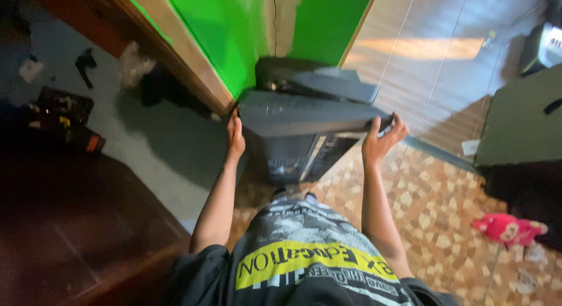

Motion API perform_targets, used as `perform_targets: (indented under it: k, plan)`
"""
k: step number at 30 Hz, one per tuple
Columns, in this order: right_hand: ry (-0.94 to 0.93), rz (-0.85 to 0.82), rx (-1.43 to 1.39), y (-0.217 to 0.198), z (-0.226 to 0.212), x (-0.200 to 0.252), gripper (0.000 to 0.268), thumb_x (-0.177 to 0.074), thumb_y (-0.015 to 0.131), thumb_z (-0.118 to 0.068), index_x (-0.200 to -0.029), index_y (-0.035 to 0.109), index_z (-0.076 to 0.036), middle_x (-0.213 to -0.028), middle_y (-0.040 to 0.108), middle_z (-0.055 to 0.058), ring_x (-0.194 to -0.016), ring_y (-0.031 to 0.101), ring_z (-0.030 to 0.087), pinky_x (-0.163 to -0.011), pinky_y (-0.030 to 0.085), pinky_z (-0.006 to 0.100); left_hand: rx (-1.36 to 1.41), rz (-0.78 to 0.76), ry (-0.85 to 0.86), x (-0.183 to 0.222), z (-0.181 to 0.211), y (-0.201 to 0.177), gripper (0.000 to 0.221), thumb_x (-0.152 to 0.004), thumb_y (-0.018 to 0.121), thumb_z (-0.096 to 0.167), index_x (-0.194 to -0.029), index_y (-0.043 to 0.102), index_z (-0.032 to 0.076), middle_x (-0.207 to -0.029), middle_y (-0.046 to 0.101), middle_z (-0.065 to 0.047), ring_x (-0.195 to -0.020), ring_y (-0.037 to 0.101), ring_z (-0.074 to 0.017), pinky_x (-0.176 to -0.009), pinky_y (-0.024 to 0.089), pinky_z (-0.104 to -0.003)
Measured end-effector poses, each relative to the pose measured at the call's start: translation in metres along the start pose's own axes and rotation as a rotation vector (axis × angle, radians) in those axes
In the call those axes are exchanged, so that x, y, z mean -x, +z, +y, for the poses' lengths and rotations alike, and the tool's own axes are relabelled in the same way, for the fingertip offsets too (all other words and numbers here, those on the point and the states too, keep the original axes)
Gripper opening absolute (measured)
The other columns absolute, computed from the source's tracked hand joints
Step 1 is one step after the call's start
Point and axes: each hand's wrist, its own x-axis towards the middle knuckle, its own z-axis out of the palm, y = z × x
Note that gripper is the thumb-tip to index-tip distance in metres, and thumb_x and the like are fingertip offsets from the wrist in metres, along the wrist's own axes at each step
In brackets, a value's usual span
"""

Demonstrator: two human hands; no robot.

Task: The person adjusts controls on a small electronic mixer, then picks up a keyboard, carries it through a doorway into another room, and leans it vertically against a wall.

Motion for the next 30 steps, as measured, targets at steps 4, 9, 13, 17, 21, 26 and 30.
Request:
perform_targets:
  k: [4,9,13,17,21,26,30]
  plan:
    - [0.089,-0.007,-0.156,0.01,0.025,-0.002,0.045,-0.103,0.066,-0.02,-0.142,0.051,-0.001,-0.134,0.051,0.016,-0.119,0.052,0.026,-0.094,0.046,0.037,-0.052,0.05,-0.146,-0.009,-0.019,0.006,0.067,-0.112,0.029,0.048,-0.155,0.039,-0.001,-0.159,0.038,-0.023,-0.148,0.034,-0.0356,-0.118,0.026,-0.041]
    - [0.273,-0.075,-0.319,0.02,0.065,-0.003,0.039,-0.105,0.065,-0.029,-0.126,0.057,0.002,-0.104,0.059,0.013,-0.095,0.053,0.02,-0.087,0.046,0.035,-0.069,0.113,-0.257,-0.021,-0.016,0.014,0.07,-0.111,0.029,0.054,-0.15,0.053,0.001,-0.158,0.05,-0.021,-0.148,0.047,-0.0319,-0.122,0.035,-0.038]
    - [0.131,-0.04,-0.244,0.021,0.092,-0.008,0.052,-0.111,0.059,-0.038,-0.131,0.055,0.009,-0.127,0.058,0.011,-0.115,0.054,0.02,-0.1,0.041,0.036,0.002,0.078,-0.339,-0.037,-0.019,0.014,0.066,-0.112,0.027,0.049,-0.159,0.031,0.002,-0.171,0.025,-0.02,-0.157,0.023,-0.0308,-0.126,0.02,-0.039]
    - [0.356,-0.204,-0.336,0.02,0.107,-0.013,0.059,-0.11,0.046,-0.051,-0.113,0.063,0.006,-0.104,0.06,0.013,-0.099,0.051,0.021,-0.092,0.042,0.036,-0.282,-0.03,-0.03,-0.037,-0.025,0.01,0.058,-0.113,0.028,0.03,-0.164,0.021,0.004,-0.172,0.022,-0.019,-0.159,0.02,-0.031,-0.129,0.016,-0.039]
    - [0.42,-0.173,-0.36,0.021,0.11,-0.014,0.063,-0.11,0.045,-0.056,-0.123,0.057,0.005,-0.116,0.059,0.01,-0.108,0.05,0.019,-0.099,0.039,0.034,-0.379,-0.095,-0.001,-0.031,-0.023,0.009,0.067,-0.102,0.032,-0.001,-0.166,0.012,0.006,-0.172,0.015,-0.02,-0.159,0.015,-0.0312,-0.129,0.012,-0.038]
    - [0.559,-0.207,-0.399,0.024,0.108,-0.017,0.068,-0.111,0.043,-0.06,-0.129,0.057,0.004,-0.11,0.053,0.009,-0.096,0.041,0.022,-0.086,0.036,0.038,-0.301,-0.088,-0.048,-0.032,-0.026,0.009,0.07,-0.104,0.033,-0.008,-0.167,0.011,0.011,-0.175,0.011,-0.017,-0.162,0.011,-0.0297,-0.131,0.01,-0.038]
    - [0.372,-0.194,-0.34,0.023,0.111,-0.015,0.071,-0.109,0.04,-0.062,-0.12,0.059,0.005,-0.111,0.061,0.008,-0.1,0.053,0.016,-0.091,0.043,0.033,-0.322,-0.143,-0.069,-0.028,-0.037,0.007,0.075,-0.099,0.031,-0.006,-0.168,0.007,0.011,-0.174,0.01,-0.015,-0.16,0.011,-0.029,-0.129,0.011,-0.039]
